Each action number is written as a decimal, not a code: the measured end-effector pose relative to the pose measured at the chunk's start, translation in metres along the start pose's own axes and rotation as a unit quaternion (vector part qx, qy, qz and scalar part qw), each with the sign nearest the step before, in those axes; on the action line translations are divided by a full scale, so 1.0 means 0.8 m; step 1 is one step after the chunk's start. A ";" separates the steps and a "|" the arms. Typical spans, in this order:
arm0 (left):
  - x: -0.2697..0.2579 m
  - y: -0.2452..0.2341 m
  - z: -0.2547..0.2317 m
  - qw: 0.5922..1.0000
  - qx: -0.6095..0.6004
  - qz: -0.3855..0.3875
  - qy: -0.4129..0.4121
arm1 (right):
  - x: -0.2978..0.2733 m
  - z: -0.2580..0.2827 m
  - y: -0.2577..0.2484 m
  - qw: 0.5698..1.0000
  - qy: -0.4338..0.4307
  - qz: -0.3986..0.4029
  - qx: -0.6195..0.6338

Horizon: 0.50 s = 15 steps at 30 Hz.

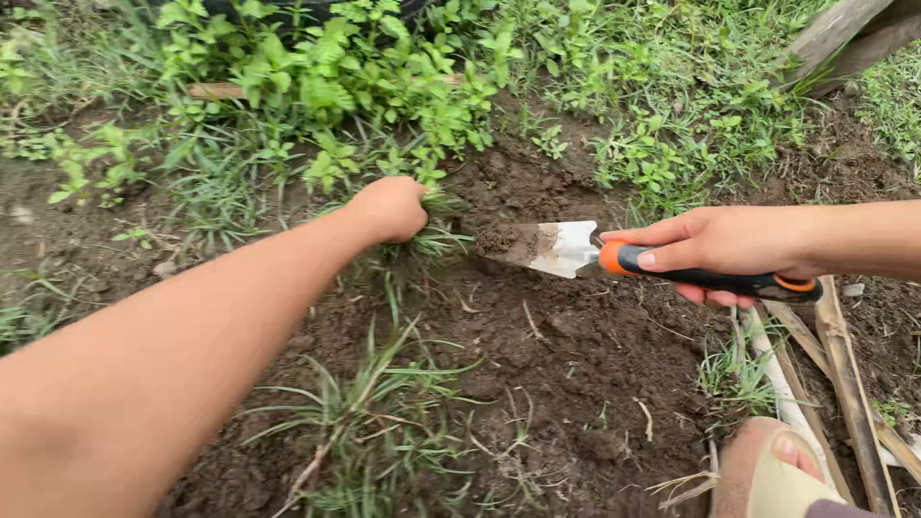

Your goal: The person uses a hand trowel to loosen soil and remove weeds from a garden bed. They repeatedly dig around clumps of grass, pull them out by hand, and discard them to the side, clearing the area around small plants.

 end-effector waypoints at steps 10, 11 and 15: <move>-0.050 0.013 0.037 0.988 -0.142 0.009 -0.058 | 0.005 0.154 0.039 0.988 0.111 -0.042 -0.100; -0.047 0.017 0.035 0.987 -0.148 0.019 -0.067 | 0.003 0.159 0.038 0.985 0.127 -0.049 -0.103; -0.053 0.013 0.039 0.985 -0.163 0.014 -0.056 | -0.001 0.201 0.041 0.978 0.133 -0.053 -0.155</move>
Point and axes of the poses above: each hand's wrist, its own x-axis towards the middle knuckle, its own y-axis out of the palm, z = x × y, the point moved 9 cm from there along x, towards the middle knuckle, and after that the axes turned 1 degree about -x, right-handed, at the moved point
